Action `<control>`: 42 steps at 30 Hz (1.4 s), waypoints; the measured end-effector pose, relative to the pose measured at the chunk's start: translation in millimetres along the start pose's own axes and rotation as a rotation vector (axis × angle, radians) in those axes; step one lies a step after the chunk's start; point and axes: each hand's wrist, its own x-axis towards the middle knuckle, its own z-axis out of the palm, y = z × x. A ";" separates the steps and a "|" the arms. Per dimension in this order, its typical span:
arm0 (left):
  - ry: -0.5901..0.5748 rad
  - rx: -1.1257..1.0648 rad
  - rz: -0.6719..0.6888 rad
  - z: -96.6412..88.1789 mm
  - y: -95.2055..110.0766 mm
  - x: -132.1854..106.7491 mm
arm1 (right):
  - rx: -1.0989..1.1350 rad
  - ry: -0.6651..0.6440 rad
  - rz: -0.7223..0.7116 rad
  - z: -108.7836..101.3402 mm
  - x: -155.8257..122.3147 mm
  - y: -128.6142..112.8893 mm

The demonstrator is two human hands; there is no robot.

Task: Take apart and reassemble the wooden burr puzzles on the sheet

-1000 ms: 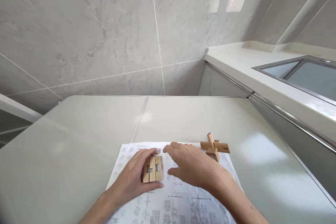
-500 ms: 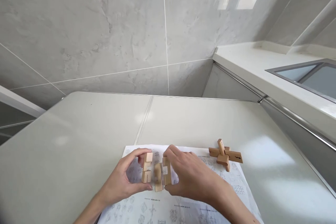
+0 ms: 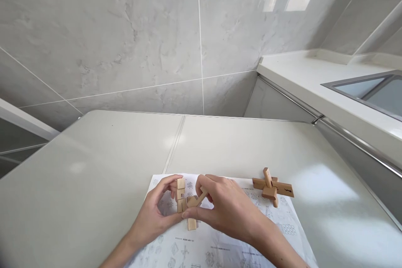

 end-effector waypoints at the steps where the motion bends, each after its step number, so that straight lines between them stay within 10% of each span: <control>1: 0.004 -0.011 -0.001 1.0 0.3 -0.5 | 0.045 -0.014 0.013 -0.2 -0.5 -0.2; 10: 0.031 -0.117 -0.070 6.6 -5.5 -1.0 | 0.362 -0.188 -0.120 -5.3 -7.5 -1.2; 42: 0.022 -0.283 -0.080 7.2 6.2 -8.5 | 0.461 0.056 0.001 24.1 7.7 -3.1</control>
